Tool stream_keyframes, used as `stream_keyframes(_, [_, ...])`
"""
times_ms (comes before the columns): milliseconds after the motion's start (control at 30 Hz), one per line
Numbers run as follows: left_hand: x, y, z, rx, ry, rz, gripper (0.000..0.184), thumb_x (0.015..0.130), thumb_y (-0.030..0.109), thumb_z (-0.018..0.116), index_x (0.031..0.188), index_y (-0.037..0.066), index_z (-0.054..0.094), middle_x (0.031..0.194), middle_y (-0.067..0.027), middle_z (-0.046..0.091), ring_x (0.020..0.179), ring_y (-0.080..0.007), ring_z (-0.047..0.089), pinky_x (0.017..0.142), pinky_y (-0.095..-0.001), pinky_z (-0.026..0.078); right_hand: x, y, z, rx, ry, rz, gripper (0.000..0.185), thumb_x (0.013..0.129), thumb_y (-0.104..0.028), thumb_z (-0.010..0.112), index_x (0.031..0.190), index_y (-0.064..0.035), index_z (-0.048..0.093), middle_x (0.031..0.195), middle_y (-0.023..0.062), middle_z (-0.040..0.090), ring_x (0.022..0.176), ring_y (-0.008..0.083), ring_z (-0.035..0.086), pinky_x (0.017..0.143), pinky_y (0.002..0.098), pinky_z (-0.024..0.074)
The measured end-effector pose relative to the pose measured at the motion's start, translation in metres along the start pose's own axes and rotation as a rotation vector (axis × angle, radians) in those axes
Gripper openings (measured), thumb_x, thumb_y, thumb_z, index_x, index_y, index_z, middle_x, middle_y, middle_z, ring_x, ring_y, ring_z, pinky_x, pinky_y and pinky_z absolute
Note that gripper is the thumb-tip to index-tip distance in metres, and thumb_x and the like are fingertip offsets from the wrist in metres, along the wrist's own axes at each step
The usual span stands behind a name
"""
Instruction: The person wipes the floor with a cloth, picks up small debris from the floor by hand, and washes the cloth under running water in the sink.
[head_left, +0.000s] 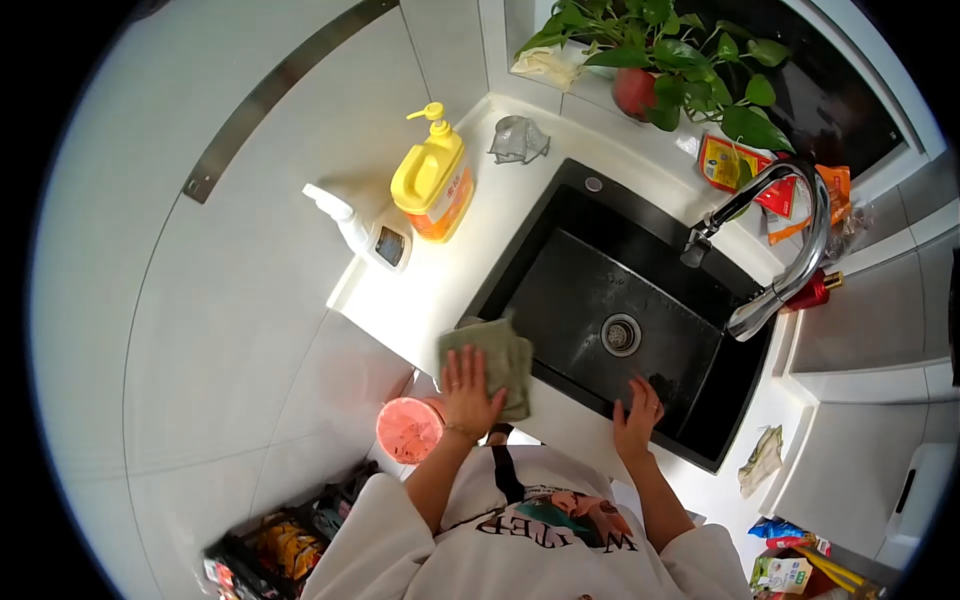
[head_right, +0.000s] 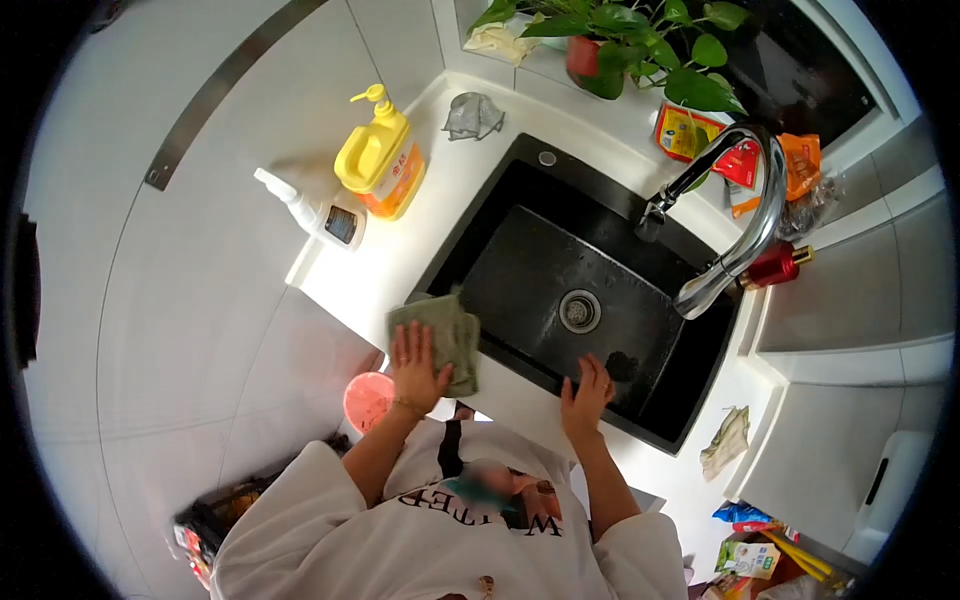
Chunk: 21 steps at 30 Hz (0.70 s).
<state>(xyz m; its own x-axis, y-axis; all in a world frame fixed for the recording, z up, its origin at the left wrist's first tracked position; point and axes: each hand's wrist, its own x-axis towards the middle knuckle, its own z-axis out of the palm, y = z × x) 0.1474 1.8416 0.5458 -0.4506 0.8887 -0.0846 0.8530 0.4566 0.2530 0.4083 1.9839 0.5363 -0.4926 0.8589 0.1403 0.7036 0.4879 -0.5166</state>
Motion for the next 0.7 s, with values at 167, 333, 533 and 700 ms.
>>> stream_keyframes(167, [0.022,-0.040,-0.005,-0.007,0.114,-0.133,0.074,0.087,0.036,0.048,0.140,-0.005,0.016,0.148,-0.0204,0.014,0.137,-0.0397,0.007,0.109,-0.0503,0.010,-0.033,0.015,0.005,-0.159,0.008,0.140,0.049,0.085,-0.022,0.053,0.129,-0.0066,0.037,0.138,0.0130,0.033,0.128,0.0308,0.028,0.100,0.0530,0.0150])
stream_keyframes(333, [0.102,-0.038,-0.005,0.015,0.145,-0.101,0.071,0.088,0.033,0.046,0.140,-0.006,0.016,0.148,-0.0203,0.015,0.137,-0.0389,0.009,0.111,-0.0465,0.011,-0.027,0.011,0.003,-0.219,-0.037,0.132,0.051,0.085,-0.026,0.050,0.129,-0.0042,0.036,0.141,0.0140,0.030,0.131,0.0309,0.025,0.101,0.0531,0.0141])
stream_keyframes(533, [0.179,-0.028,-0.002,0.093,0.188,0.045,0.071,0.088,0.031,0.047,0.139,-0.007,0.017,0.147,-0.0214,0.014,0.137,-0.0390,0.010,0.110,-0.0461,0.013,-0.026,0.010,-0.001,-0.199,-0.081,0.168,0.053,0.082,-0.027,0.052,0.127,-0.0035,0.037,0.141,0.0142,0.031,0.131,0.0314,0.026,0.100,0.0529,0.0153])
stream_keyframes(700, [0.230,-0.019,0.006,0.103,0.212,0.119,0.072,0.088,0.033,0.047,0.139,-0.008,0.017,0.148,-0.0209,0.012,0.137,-0.0388,0.009,0.110,-0.0467,0.012,-0.026,0.017,0.002,-0.149,-0.072,0.151,0.055,0.081,-0.028,0.053,0.128,-0.0047,0.036,0.141,0.0135,0.031,0.131,0.0327,0.026,0.100,0.0548,0.0151])
